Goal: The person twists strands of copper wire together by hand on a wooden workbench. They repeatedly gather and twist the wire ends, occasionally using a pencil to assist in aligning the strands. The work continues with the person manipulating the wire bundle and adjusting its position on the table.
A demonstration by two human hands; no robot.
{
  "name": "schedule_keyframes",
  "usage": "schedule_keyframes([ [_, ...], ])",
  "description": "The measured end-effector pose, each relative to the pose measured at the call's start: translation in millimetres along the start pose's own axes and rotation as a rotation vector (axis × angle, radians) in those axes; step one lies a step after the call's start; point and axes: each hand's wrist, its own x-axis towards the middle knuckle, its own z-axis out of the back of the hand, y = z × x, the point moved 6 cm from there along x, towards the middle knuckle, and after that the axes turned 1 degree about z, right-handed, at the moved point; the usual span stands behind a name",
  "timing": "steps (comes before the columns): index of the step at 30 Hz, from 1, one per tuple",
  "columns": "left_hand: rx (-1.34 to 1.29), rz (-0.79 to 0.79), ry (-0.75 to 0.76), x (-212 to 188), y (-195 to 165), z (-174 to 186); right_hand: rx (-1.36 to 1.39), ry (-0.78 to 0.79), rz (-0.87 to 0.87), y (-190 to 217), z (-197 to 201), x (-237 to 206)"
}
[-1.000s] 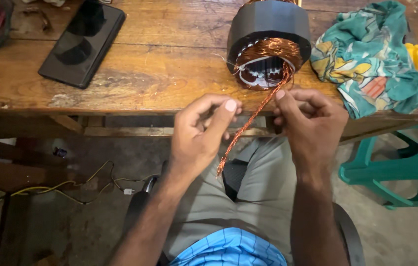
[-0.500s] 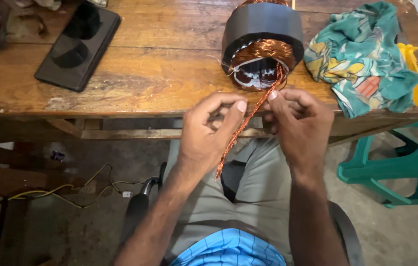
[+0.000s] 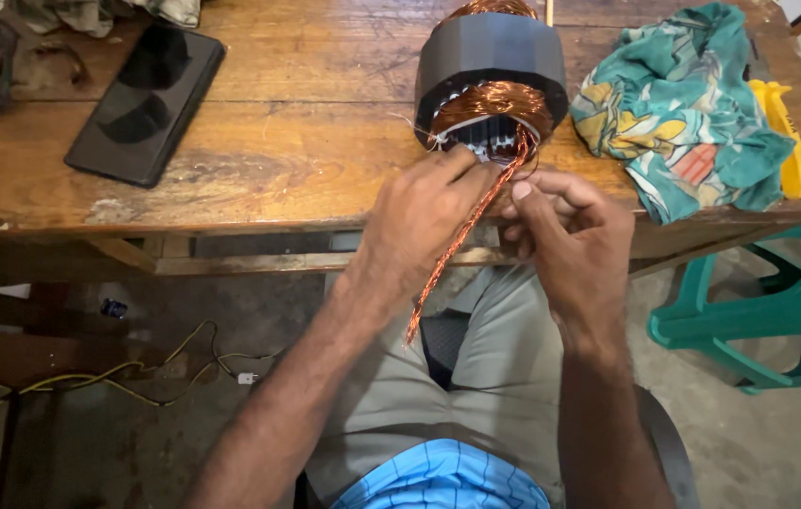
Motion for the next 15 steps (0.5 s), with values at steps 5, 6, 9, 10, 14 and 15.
schedule_keyframes([
  [5,0.096,-0.031,-0.009,2.1,-6.8,0.2,0.007,0.024,-0.017,6.5,0.4,-4.0],
  [6,0.110,-0.029,0.002,2.8,-8.8,0.9,0.000,0.026,-0.024,8.2,0.6,-4.6],
  [9,0.053,0.023,0.029,2.3,-12.6,8.1,0.073,0.027,-0.068,11.1,0.5,-4.9],
  [10,0.042,-0.002,0.009,2.6,-15.5,11.9,0.051,0.025,-0.063,12.7,1.1,-5.3],
  [14,0.019,-0.062,-0.008,3.5,-18.7,22.8,0.043,0.031,-0.039,15.4,0.9,-6.3],
  [15,0.010,-0.066,0.010,3.4,-19.2,22.6,0.058,0.028,-0.040,15.2,1.5,-7.2],
])
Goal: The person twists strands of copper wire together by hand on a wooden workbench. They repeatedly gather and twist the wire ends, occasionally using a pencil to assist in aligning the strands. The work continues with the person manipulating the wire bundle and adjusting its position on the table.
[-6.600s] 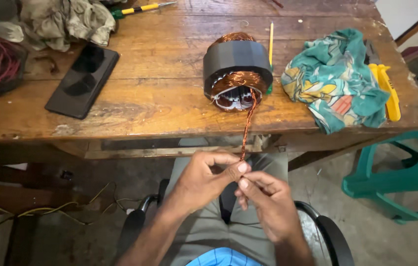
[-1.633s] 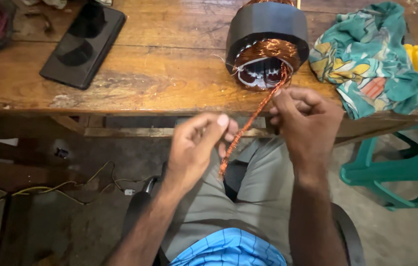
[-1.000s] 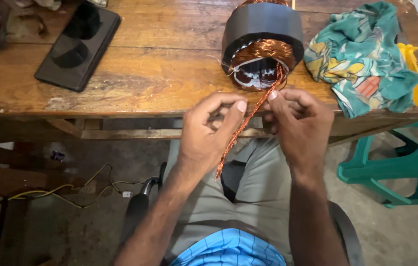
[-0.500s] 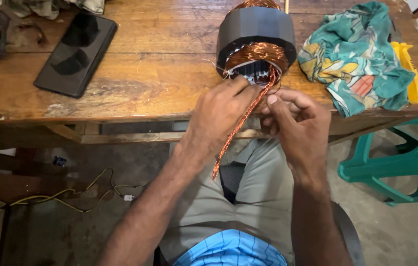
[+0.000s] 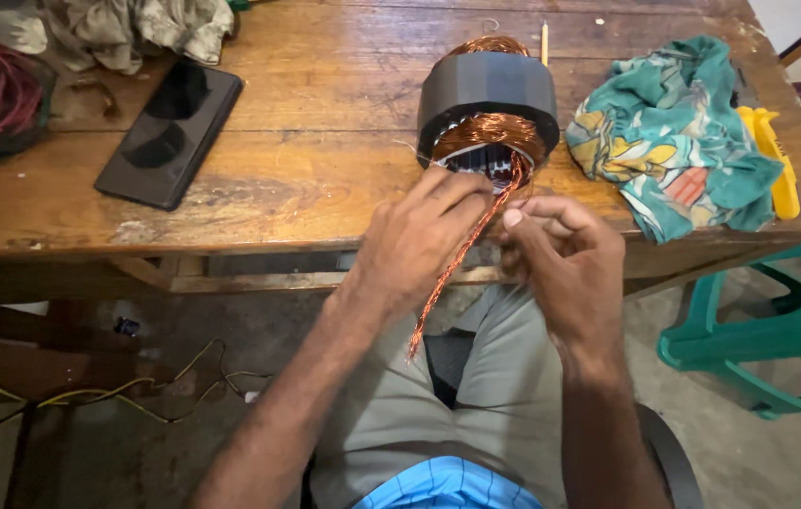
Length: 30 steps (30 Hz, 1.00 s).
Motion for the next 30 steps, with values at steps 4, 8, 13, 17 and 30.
schedule_keyframes([
  [4,0.002,0.037,0.040,-1.0,1.6,-3.2,0.072,0.003,-0.030,-2.8,1.1,-2.9],
  [8,0.072,-0.012,0.049,-1.3,-1.6,-6.9,0.086,0.001,-0.013,-1.2,1.5,-2.9],
  [13,0.051,-0.015,0.048,-1.1,-3.5,-8.3,0.150,-0.027,0.001,0.8,2.8,-2.9],
  [17,0.007,0.022,0.037,-0.8,-5.4,-3.4,0.208,-0.084,0.000,1.5,6.3,-3.4],
  [30,-0.737,0.682,0.035,-58.4,-14.6,-11.7,0.387,-0.006,-0.106,1.2,-9.9,-21.4],
])
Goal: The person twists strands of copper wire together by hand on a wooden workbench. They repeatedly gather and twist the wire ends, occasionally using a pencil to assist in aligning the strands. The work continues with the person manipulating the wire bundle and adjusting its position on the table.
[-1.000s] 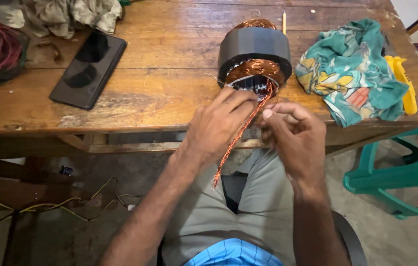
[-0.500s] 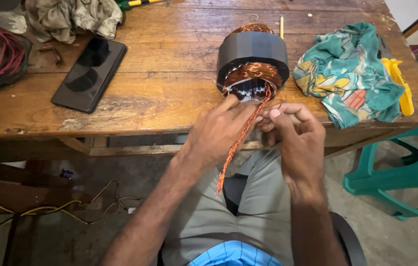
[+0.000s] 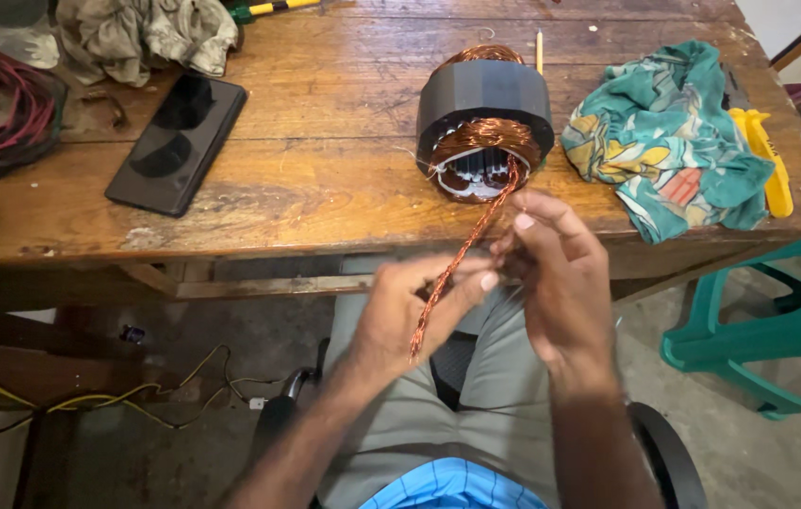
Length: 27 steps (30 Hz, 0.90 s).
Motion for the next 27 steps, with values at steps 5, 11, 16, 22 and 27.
schedule_keyframes([
  [5,-0.203,0.130,0.096,-18.8,20.5,-30.3,0.012,-0.068,-0.075,-2.0,-2.1,-7.7],
  [11,-0.203,0.035,-0.038,-15.1,-0.8,5.1,0.050,-0.079,-0.016,20.6,8.7,-15.5],
  [16,-0.384,0.123,-0.066,2.6,-22.1,24.4,-0.016,-0.106,0.053,24.5,0.7,-20.3],
  [22,-0.117,0.014,-0.044,10.5,-47.1,7.7,-0.141,-0.108,0.067,30.7,-9.9,-28.4],
  [27,-0.031,-0.045,-0.105,10.9,-46.3,0.9,-0.321,-0.116,0.127,18.5,-9.5,-30.3],
])
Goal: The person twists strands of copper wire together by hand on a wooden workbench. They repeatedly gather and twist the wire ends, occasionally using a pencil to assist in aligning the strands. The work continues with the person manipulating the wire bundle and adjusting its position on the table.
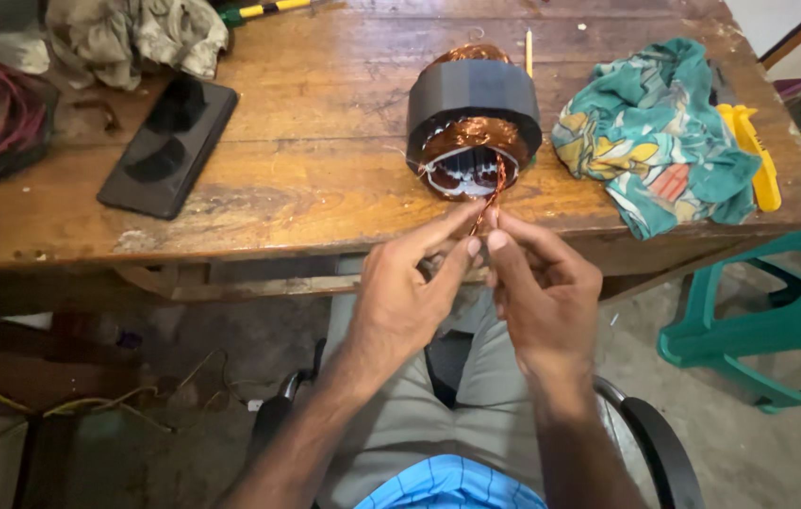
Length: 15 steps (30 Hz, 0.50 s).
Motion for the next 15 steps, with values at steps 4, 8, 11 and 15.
schedule_keyframes([
  [4,0.148,0.136,0.034,0.5,16.6,-3.8,-0.018,-0.055,0.057,-4.7,13.8,1.5],
  [8,-0.170,0.111,0.120,3.5,21.3,-12.8,-0.046,-0.083,0.068,-12.5,24.0,4.3],
  [11,-0.344,0.144,0.200,4.3,23.5,-17.0,-0.049,-0.063,0.066,-25.7,23.4,4.2],
  [15,-0.083,-0.079,0.120,5.7,9.4,-13.9,0.097,0.042,0.076,-45.2,15.2,2.0],
])
